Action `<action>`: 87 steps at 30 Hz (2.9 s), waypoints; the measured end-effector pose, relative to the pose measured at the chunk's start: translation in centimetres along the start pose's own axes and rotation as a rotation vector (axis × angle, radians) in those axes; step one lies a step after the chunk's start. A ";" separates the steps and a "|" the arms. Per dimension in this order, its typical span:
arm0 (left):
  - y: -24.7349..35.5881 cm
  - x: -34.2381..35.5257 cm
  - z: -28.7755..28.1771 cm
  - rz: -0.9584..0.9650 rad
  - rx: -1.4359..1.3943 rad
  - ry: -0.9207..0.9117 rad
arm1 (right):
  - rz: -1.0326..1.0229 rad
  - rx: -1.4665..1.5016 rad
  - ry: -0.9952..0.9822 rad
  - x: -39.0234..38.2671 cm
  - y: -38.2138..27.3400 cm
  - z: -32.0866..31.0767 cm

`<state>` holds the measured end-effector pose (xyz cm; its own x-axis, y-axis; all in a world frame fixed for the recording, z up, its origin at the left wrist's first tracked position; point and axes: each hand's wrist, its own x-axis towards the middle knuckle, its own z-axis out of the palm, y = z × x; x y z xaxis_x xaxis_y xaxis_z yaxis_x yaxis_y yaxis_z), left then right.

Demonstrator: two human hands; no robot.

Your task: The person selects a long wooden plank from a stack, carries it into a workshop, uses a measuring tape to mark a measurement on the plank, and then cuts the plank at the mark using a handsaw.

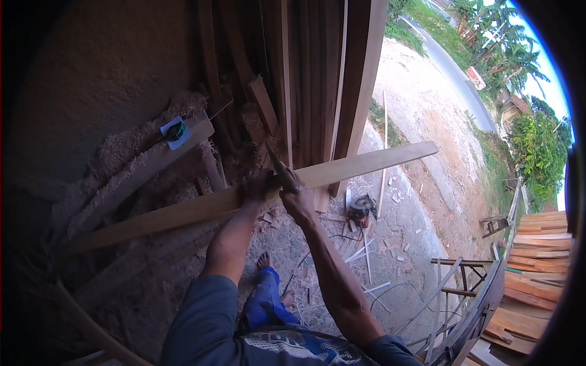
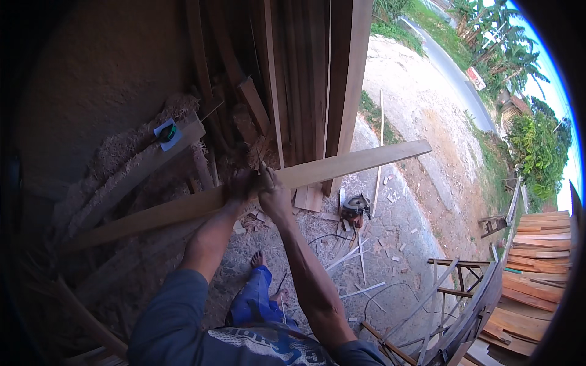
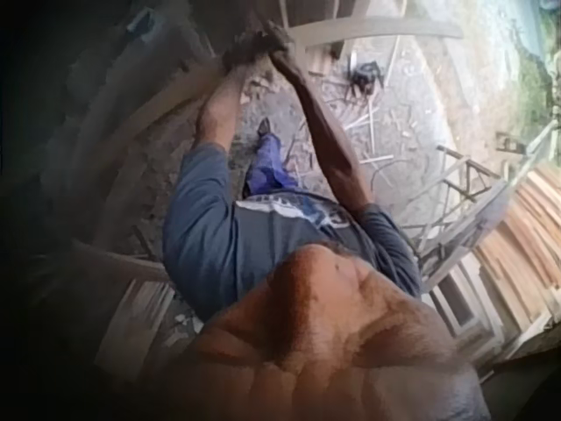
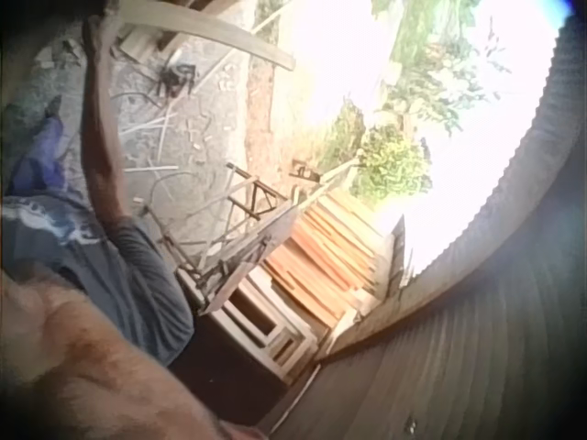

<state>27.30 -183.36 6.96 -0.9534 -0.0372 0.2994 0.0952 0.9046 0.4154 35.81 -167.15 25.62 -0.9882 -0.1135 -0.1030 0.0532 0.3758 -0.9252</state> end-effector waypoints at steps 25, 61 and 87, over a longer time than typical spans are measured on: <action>-0.6 -0.5 -0.2 -0.023 0.081 0.017 | -0.036 -0.244 0.156 -20.0 7.2 -0.2; -1.5 -1.1 0.9 -0.054 0.026 -0.075 | 0.052 0.006 0.070 -6.6 2.9 -0.1; -0.5 0.0 0.3 -0.020 0.098 0.050 | 0.079 0.003 0.070 -8.7 3.6 -0.2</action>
<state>27.18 -183.64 6.47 -0.9392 -0.0747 0.3352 0.0453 0.9407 0.3363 44.59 -164.59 23.28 -0.9885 -0.0190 -0.1501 0.1319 0.3779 -0.9164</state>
